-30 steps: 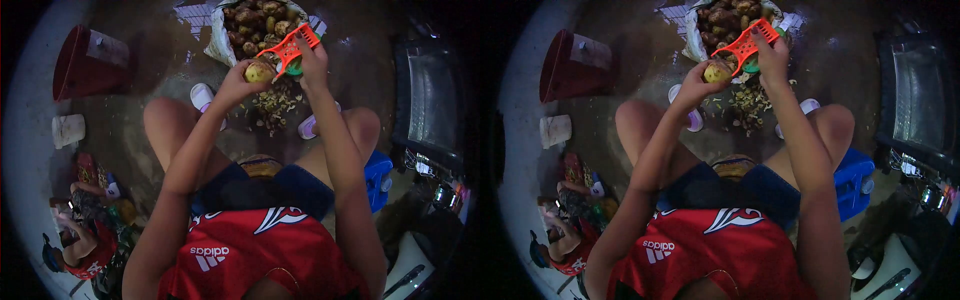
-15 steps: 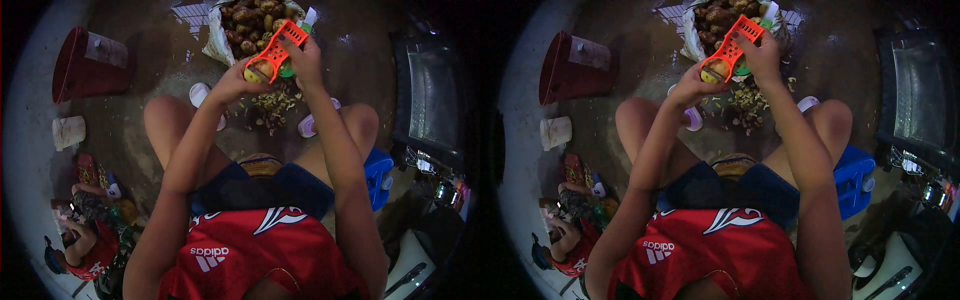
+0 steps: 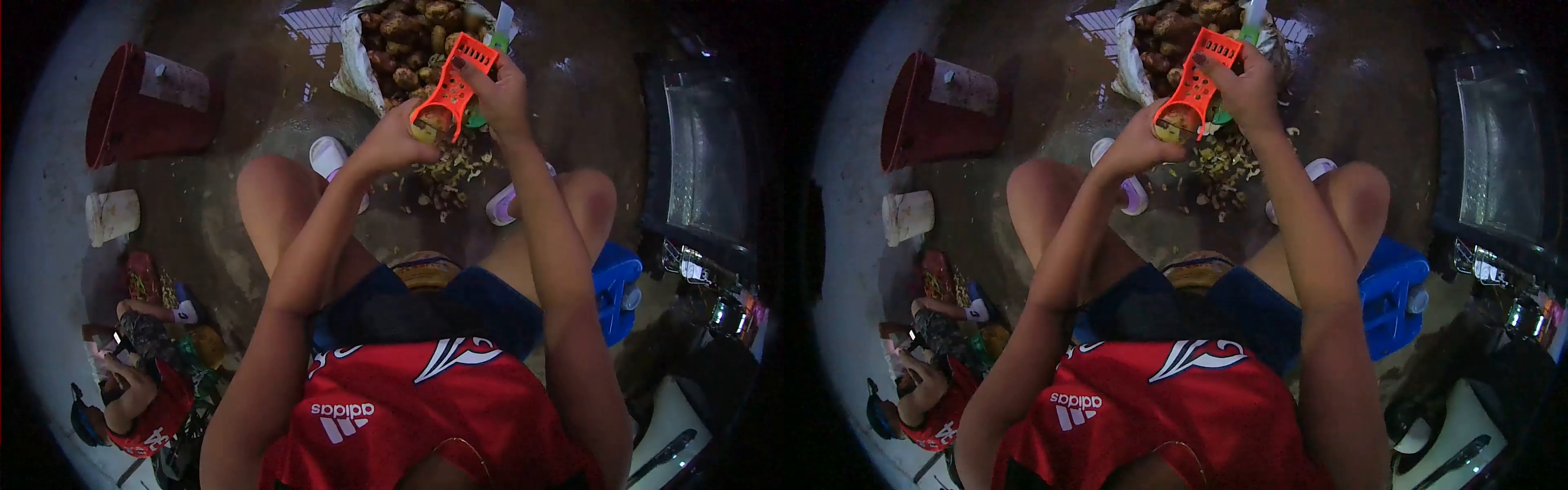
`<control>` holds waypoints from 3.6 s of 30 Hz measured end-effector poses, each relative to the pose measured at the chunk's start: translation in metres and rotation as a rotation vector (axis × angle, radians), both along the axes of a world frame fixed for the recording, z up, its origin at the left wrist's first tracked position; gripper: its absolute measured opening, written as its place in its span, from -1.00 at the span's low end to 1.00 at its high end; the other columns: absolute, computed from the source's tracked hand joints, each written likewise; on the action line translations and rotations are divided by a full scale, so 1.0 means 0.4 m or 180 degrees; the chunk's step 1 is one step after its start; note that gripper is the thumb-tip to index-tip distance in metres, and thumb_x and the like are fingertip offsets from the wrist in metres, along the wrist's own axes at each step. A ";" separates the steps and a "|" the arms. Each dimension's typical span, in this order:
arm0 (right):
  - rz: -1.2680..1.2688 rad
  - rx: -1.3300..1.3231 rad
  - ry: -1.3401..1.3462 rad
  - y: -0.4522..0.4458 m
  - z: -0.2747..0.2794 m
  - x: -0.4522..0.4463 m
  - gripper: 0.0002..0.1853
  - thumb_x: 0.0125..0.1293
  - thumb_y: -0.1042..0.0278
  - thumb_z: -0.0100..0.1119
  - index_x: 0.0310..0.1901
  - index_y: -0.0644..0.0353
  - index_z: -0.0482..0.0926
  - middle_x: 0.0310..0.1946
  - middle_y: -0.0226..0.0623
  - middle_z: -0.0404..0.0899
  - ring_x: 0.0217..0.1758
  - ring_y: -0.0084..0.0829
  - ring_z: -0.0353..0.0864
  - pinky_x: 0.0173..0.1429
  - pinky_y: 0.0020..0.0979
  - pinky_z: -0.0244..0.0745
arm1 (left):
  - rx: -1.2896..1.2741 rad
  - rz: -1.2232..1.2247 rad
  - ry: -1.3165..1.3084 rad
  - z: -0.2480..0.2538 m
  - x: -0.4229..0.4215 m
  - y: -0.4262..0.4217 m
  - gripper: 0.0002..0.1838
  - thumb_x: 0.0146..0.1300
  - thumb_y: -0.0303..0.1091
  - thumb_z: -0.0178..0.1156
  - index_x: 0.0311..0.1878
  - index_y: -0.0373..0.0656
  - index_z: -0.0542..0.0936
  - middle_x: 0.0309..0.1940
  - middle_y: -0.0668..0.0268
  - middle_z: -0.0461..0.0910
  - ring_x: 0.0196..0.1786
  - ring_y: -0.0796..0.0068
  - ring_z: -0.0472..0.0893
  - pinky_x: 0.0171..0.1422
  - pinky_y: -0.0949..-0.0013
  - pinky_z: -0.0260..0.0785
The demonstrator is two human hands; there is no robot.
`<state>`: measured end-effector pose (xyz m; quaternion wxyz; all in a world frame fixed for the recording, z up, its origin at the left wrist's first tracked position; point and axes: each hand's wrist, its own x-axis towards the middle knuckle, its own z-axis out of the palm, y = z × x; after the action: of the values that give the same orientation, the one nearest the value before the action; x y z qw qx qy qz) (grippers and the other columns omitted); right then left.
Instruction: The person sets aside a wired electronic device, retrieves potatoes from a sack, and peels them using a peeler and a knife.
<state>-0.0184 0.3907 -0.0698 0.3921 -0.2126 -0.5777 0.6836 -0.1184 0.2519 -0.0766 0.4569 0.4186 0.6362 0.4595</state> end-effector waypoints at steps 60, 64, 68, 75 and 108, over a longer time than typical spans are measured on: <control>0.0044 -0.0278 0.0056 0.015 0.014 0.006 -0.72 0.09 0.34 0.25 -0.20 0.28 0.48 -0.37 -0.34 0.57 -0.36 -0.60 0.54 -0.26 -0.52 0.45 | 0.0079 -0.0036 -0.0241 0.029 0.016 -0.029 -0.39 -0.41 -0.38 0.32 -0.12 -0.22 0.43 -0.31 0.33 0.48 -0.25 0.48 0.46 -0.10 0.43 0.33; 0.0224 0.0112 -0.0354 0.017 -0.001 0.008 -0.68 0.07 0.27 0.29 -0.21 0.28 0.48 -0.38 -0.36 0.57 -0.38 -0.60 0.54 -0.26 -0.54 0.45 | 0.0020 0.0091 0.0435 0.018 0.015 -0.025 -0.44 -0.39 -0.42 0.29 -0.13 -0.21 0.45 -0.33 0.32 0.50 -0.26 0.50 0.48 -0.12 0.43 0.34; 0.0064 0.0101 -0.0277 0.045 -0.006 -0.010 -0.71 0.06 0.28 0.29 -0.27 0.28 0.50 -0.39 -0.34 0.58 -0.40 -0.59 0.55 -0.29 -0.53 0.45 | -0.0015 -0.0024 0.1143 0.046 -0.007 -0.009 -0.42 -0.37 -0.49 0.27 -0.09 -0.20 0.45 -0.35 0.37 0.49 -0.29 0.57 0.46 -0.15 0.48 0.33; -0.1113 0.0913 -0.0874 0.145 -0.011 0.022 -0.70 0.06 0.30 0.28 -0.21 0.28 0.50 -0.36 -0.36 0.57 -0.38 -0.59 0.54 -0.27 -0.53 0.43 | 0.0509 -0.0370 0.1209 0.069 0.010 -0.042 -0.41 -0.42 -0.32 0.31 -0.15 -0.21 0.44 -0.34 0.11 0.50 -0.24 0.22 0.51 -0.10 0.32 0.35; 0.0069 0.0467 -0.0148 0.015 -0.008 -0.025 -0.73 0.07 0.28 0.28 -0.27 0.26 0.51 -0.43 -0.38 0.58 -0.38 -0.63 0.53 -0.27 -0.55 0.44 | -0.0019 -0.0028 -0.0317 0.049 0.011 -0.011 -0.50 -0.27 -0.44 0.39 -0.14 -0.18 0.48 -0.31 0.43 0.53 -0.29 0.67 0.48 -0.16 0.51 0.35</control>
<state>-0.0283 0.3968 -0.0729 0.3857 -0.1929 -0.6374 0.6385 -0.1141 0.2475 -0.0571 0.4912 0.3967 0.6123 0.4759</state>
